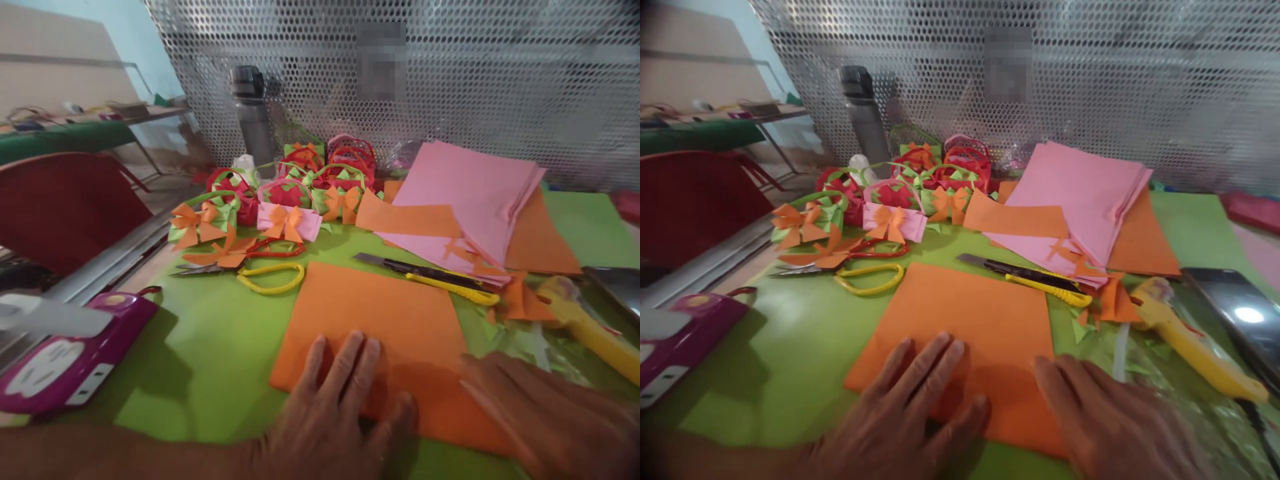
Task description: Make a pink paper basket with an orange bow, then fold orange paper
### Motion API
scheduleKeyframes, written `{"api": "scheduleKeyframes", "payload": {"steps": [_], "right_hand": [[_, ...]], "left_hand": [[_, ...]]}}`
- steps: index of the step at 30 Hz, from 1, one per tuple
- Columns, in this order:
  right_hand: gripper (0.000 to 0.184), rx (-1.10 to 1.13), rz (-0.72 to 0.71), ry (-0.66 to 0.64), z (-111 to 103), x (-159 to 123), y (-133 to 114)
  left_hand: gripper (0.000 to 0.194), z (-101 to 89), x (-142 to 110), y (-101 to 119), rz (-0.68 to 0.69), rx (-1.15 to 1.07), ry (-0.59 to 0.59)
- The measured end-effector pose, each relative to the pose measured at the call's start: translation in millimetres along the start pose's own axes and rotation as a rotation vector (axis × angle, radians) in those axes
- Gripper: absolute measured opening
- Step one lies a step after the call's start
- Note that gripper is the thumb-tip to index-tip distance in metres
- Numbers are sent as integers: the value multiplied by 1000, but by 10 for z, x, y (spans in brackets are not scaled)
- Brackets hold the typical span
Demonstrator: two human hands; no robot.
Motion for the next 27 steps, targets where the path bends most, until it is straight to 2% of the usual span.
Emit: {"api": "scheduleKeyframes", "payload": {"steps": [3, 6, 10, 12, 15, 19, 23, 27], "right_hand": [[40, -68, -130, 59, -101, 71, -179], [38, -7, -166, 130, -242, 210, -303], [31, 153, -167, 74, -282, 317, -484], [40, 111, -206, 57, -270, 289, -605], [40, -14, -248, 23, -217, 195, -739], [42, -108, -162, 51, -218, 132, -792], [40, -149, -68, 77, -196, 128, -841], [39, -133, -43, 53, -178, 51, -808]], "left_hand": [[39, 29, 2, 0, -2, -29, -47], [41, 61, -5, -14, -17, -59, -83], [48, 49, -33, -16, -3, -85, -92], [57, 36, -54, -25, 6, -93, -85], [61, 40, -81, -31, 22, -100, -66], [61, 112, -112, 2, 31, -60, -53], [64, 160, -140, -9, -27, -28, -31], [63, 155, -150, -7, 15, -72, -29]]}}
Point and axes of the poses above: each hand's wrist, its own x-axis towards the middle knuckle, its own z-axis out of the palm, y = z × x, the point moved 9 cm from there along x, towards the middle knuckle, and after that the axes turned 7 degrees about y, right-handed, at the moved point
